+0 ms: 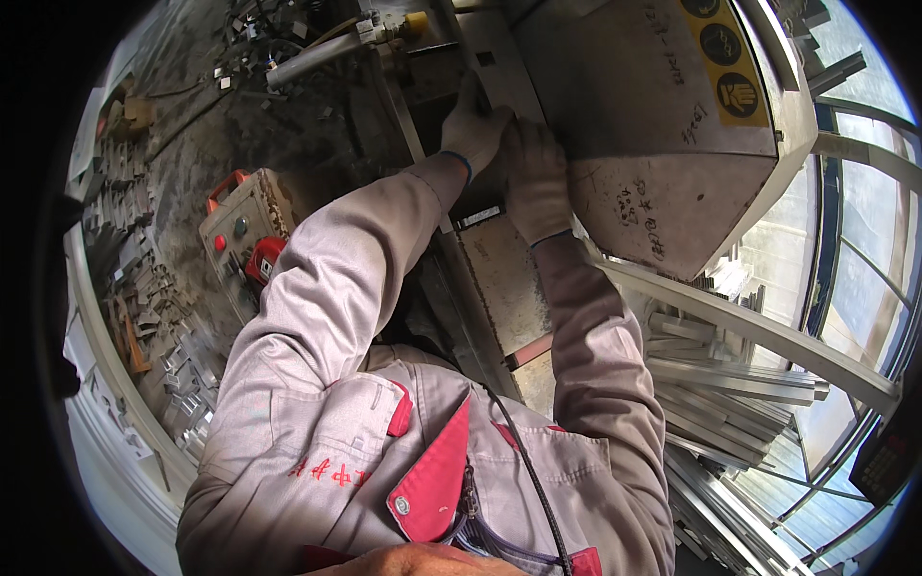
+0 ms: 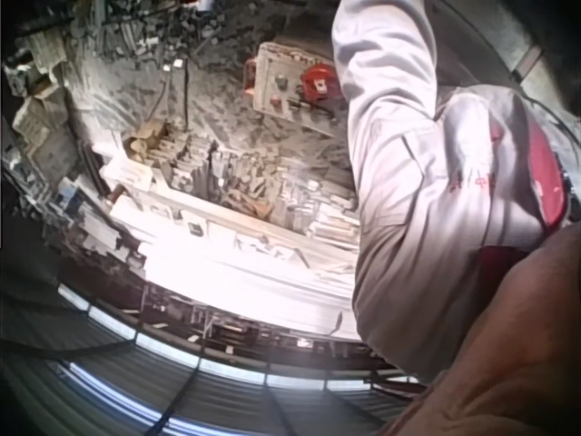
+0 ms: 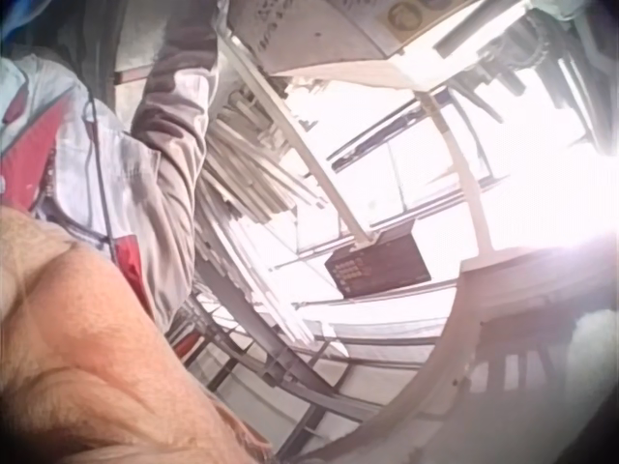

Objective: The person operates a metal cutting machine in a workshop. They repeatedly place metal strips into the machine, press buttons on a handheld control box to activate the cut, and remove the cut pieces.

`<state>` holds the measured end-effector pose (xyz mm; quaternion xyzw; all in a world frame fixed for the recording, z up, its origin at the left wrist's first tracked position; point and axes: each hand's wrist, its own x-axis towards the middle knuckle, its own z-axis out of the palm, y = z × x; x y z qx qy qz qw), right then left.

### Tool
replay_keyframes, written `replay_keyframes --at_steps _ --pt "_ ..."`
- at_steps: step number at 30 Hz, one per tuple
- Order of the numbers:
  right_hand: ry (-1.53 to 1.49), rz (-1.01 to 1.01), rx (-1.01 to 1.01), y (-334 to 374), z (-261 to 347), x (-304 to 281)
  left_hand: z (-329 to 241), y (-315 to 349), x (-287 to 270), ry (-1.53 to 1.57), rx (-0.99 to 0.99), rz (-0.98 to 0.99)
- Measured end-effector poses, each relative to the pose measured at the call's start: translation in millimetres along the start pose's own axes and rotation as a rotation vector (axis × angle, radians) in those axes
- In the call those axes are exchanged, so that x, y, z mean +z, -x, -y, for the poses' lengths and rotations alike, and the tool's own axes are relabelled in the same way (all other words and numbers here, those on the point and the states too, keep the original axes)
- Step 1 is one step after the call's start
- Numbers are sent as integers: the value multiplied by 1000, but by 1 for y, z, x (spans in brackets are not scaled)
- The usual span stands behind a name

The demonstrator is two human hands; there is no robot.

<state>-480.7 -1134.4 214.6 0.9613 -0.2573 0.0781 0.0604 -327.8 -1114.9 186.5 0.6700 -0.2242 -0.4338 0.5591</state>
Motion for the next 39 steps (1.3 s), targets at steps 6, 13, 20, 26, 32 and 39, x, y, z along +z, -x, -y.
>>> replay_keyframes --at_steps 6,13,20,26,32,39 --pt "81 11 -24 6 -7 12 -2 3 -1 -113 59 -47" --pt "-1 121 46 3 -13 16 -7 84 -56 -448 336 67" --pt "89 66 7 10 1 7 34 235 -194 -198 188 -209" --pt "68 52 -36 7 -4 9 122 272 -344 -535 -67 -791" --pt "108 69 -27 9 1 6 185 232 -402 -554 -242 -671" --pt "127 90 23 12 -3 8 169 182 -428 -928 -430 -353"
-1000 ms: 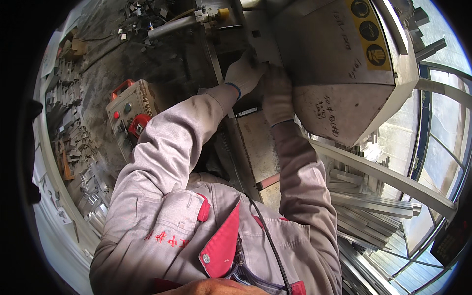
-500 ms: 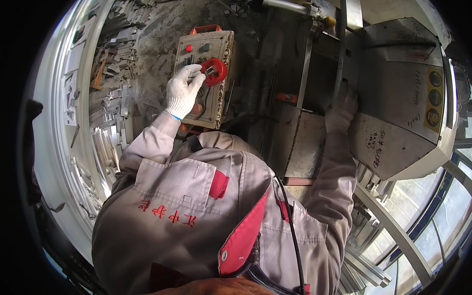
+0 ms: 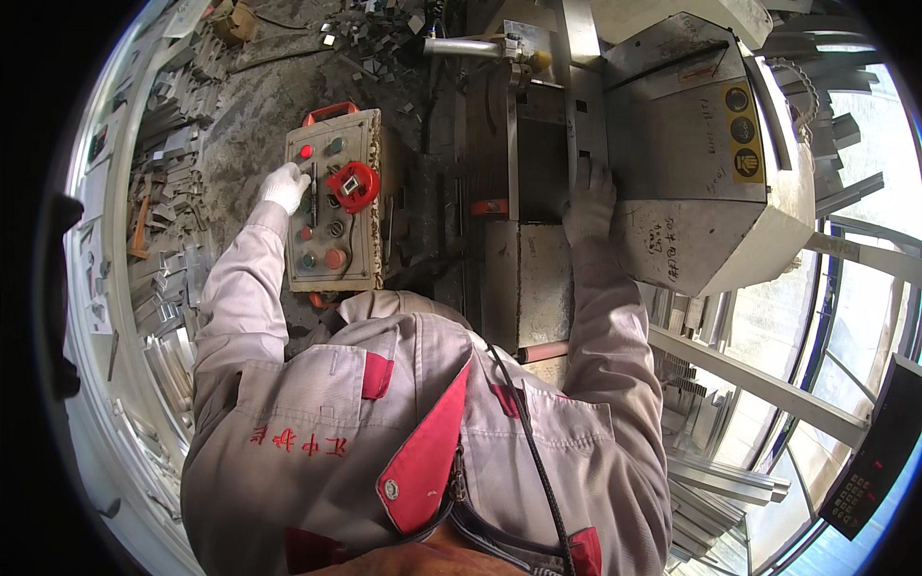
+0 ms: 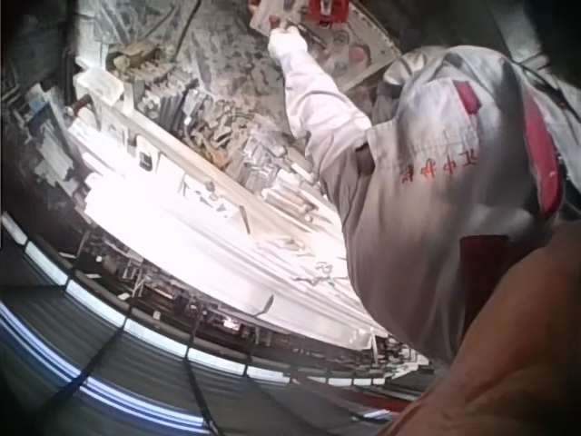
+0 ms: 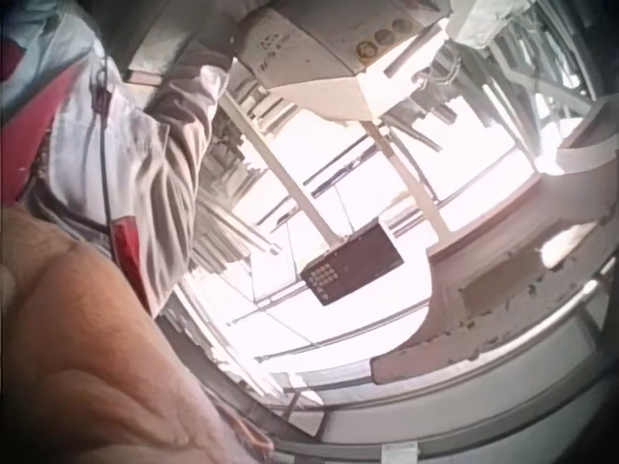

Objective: The person operates a metal cutting machine in a workshop. They repeatedly place metal strips into the machine, press buttons on a handheld control box to activate the cut, and remove the cut pieces.

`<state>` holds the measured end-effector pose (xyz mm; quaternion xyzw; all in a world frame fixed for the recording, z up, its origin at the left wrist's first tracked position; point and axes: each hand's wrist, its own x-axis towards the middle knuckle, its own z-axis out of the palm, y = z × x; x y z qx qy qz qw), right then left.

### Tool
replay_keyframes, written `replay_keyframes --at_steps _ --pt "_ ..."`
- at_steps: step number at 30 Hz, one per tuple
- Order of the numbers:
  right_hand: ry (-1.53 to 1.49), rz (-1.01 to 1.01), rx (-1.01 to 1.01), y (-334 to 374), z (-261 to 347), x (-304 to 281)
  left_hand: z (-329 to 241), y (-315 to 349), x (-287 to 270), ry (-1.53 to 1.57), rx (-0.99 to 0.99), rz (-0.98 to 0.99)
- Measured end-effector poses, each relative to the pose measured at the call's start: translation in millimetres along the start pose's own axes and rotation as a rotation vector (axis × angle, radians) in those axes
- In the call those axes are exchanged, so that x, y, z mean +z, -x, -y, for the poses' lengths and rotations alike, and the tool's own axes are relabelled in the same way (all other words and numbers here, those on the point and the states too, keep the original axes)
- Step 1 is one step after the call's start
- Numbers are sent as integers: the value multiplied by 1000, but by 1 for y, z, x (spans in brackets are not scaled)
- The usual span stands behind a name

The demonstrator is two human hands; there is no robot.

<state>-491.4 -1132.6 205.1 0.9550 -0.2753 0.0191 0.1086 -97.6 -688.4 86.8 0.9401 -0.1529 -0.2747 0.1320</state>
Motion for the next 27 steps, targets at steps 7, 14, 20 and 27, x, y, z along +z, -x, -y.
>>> replay_keyframes --at_steps 7,14,20,27 --pt "-8 43 26 -2 3 -3 -6 2 -26 -423 466 -55" --pt "-25 15 33 0 4 -4 6 29 -11 -45 165 -159" --pt "-44 -75 13 2 4 -4 55 103 41 150 -59 -44" --pt "27 -112 38 17 5 -9 62 140 81 691 -286 154"
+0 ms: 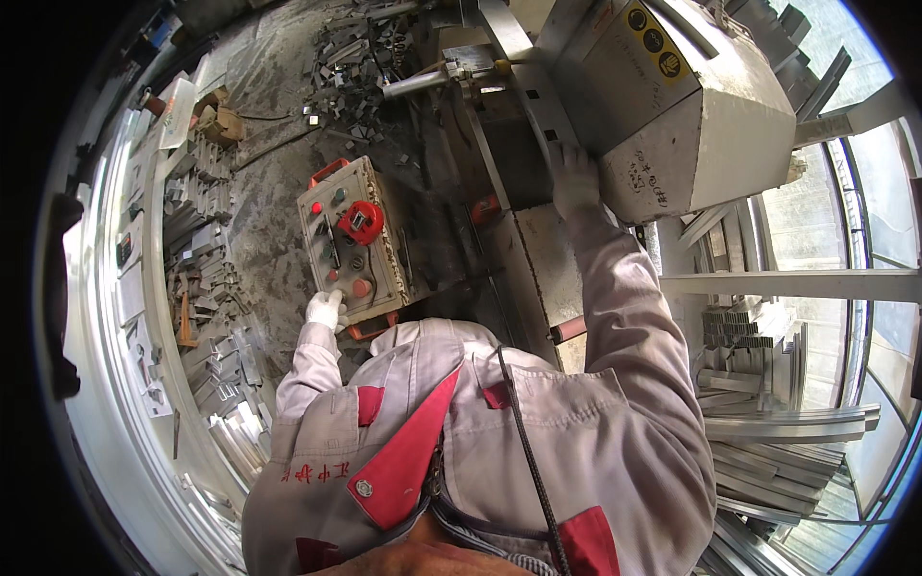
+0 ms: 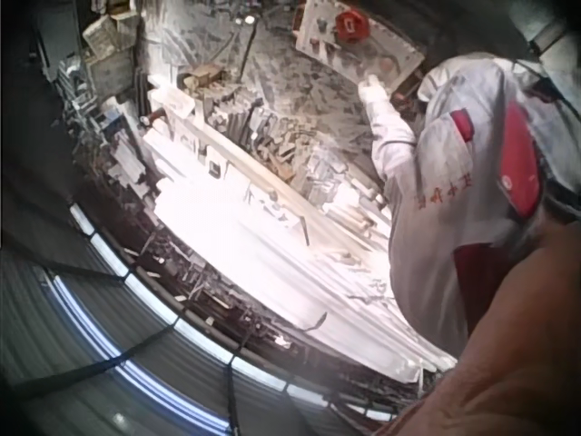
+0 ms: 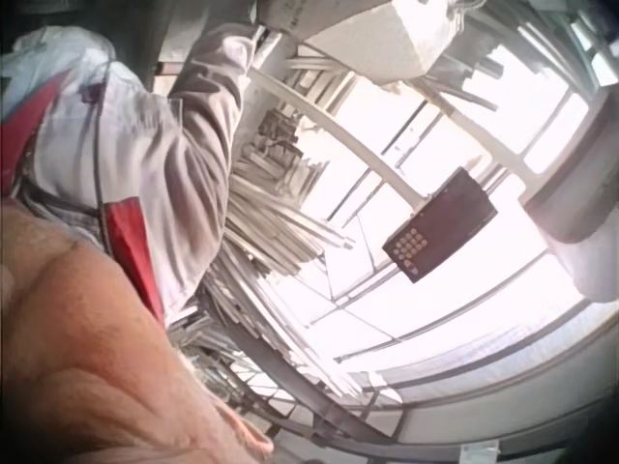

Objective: The person operates a metal cutting machine in a workshop. They repeatedly place metal strips into the machine, press buttons on a handheld control box to activate the cut, and remove the cut pieces.

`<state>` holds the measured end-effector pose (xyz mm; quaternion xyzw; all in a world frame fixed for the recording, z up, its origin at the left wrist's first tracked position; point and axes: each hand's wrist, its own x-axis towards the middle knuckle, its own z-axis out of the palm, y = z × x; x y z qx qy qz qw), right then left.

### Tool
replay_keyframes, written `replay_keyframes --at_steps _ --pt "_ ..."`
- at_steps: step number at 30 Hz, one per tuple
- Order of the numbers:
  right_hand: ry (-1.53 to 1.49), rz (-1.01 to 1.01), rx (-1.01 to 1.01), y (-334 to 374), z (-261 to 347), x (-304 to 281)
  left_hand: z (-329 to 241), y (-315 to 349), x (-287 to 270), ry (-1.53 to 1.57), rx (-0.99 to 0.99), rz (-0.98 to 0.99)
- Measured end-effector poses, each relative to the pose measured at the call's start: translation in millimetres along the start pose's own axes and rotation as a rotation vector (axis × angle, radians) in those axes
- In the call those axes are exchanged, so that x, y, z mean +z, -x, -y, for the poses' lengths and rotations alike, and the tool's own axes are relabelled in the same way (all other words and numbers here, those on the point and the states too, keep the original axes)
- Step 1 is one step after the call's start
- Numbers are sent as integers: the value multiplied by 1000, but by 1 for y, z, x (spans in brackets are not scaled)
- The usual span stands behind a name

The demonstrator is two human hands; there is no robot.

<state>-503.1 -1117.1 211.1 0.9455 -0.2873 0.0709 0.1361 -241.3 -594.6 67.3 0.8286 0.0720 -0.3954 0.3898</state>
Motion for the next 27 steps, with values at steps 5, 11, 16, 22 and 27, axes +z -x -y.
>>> replay_keyframes --at_steps 5,11,16,22,27 --pt "-71 76 47 47 -1 -24 -1 2 -8 87 -199 138" --pt "-227 10 269 102 10 -31 9 16 1 487 -227 193" --pt "-436 47 463 109 15 -39 6 16 7 573 -262 107" --pt "-374 -143 457 76 11 -26 8 1 5 496 -283 47" --pt "-391 53 466 42 -4 -11 11 -7 -1 478 -274 104"
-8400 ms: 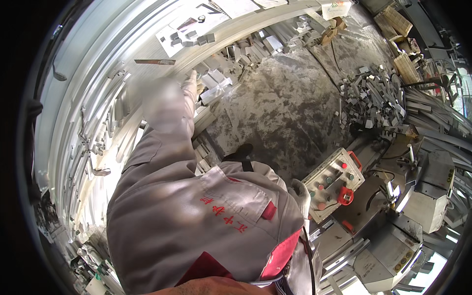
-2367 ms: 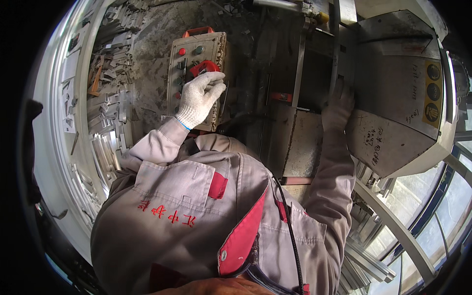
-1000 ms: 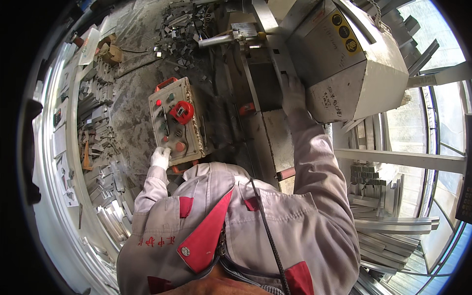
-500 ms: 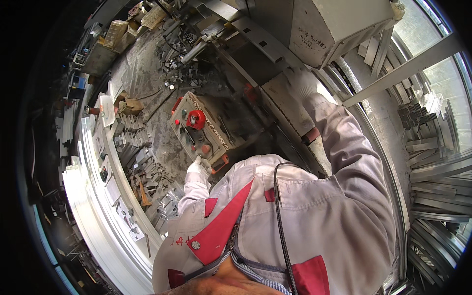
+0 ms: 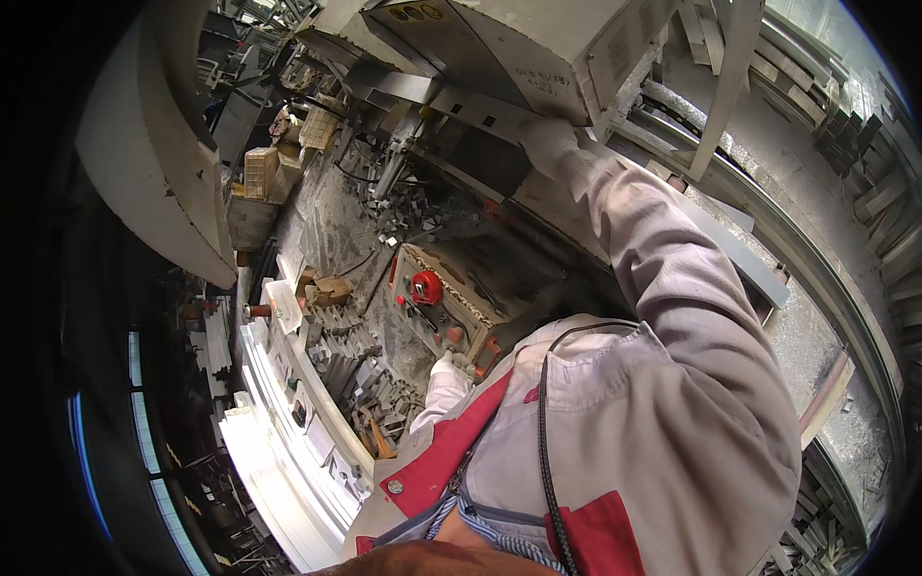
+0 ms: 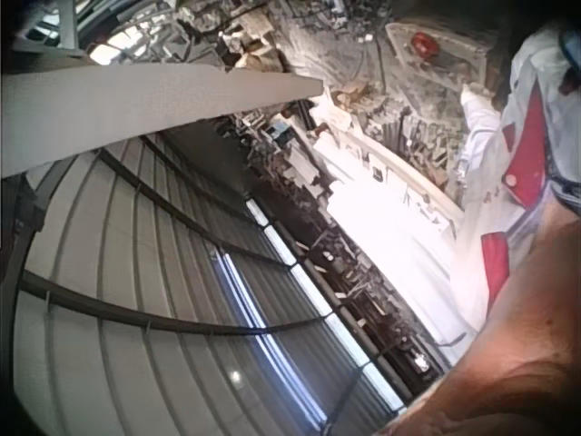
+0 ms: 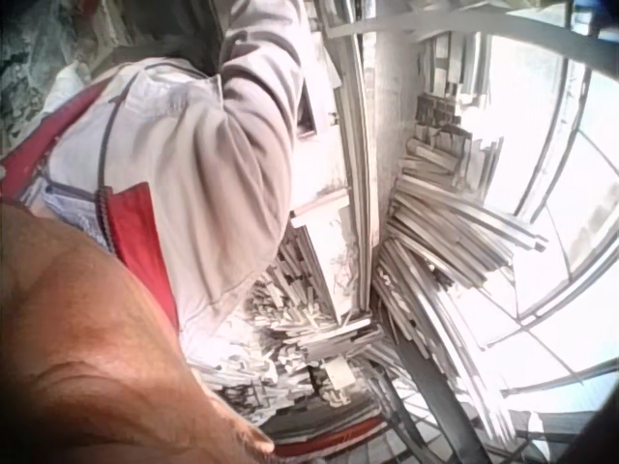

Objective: The person operates a metal cutting machine in a workshop. They repeatedly place metal strips into the machine, press buttons on a handheld control box to activate the cut, and remove the cut pieces.

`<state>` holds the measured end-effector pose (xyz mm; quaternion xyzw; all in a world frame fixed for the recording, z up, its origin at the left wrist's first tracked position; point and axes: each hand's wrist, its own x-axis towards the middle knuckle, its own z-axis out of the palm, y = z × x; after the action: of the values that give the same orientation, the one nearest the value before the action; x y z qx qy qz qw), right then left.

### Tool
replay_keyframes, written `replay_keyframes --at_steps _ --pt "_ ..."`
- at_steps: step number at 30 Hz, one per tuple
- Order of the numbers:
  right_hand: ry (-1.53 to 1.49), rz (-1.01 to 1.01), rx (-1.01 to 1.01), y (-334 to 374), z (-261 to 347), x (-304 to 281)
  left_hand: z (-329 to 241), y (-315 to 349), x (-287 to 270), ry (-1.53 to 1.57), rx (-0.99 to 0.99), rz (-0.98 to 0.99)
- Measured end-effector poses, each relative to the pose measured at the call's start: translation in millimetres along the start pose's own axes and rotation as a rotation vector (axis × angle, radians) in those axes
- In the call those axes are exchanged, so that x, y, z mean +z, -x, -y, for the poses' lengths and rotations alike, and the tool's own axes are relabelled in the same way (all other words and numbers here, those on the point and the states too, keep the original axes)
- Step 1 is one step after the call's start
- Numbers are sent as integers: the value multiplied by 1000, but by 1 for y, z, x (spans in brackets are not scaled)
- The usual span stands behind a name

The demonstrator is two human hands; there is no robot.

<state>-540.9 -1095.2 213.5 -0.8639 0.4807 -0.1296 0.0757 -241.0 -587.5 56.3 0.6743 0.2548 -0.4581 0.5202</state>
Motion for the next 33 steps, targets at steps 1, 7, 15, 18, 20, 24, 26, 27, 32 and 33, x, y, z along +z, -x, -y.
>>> replay_keyframes --at_steps 1,7,15,18,20,24,26,27,32,33 --pt "13 1 10 -5 2 2 0 0 0 6 -3 -14" --pt "181 6 -68 -28 10 8 0 12 5 -29 24 -12" --pt "282 -186 -197 -35 -3 29 0 18 5 46 -20 4" --pt "262 -125 -212 -39 -9 38 3 17 7 27 6 -54" --pt "262 -176 -260 -39 -12 41 4 19 8 -2 25 -75" --pt "228 -197 -291 -36 -17 39 5 22 8 -1 36 -25" --pt "231 -183 -314 -36 -17 36 5 24 7 18 33 33" --pt "242 -154 -317 -35 -16 34 5 25 6 22 48 80" --pt "250 -161 -297 -30 -13 28 5 33 7 49 65 132" --pt "254 -171 -309 -28 -13 28 6 33 9 55 54 74"
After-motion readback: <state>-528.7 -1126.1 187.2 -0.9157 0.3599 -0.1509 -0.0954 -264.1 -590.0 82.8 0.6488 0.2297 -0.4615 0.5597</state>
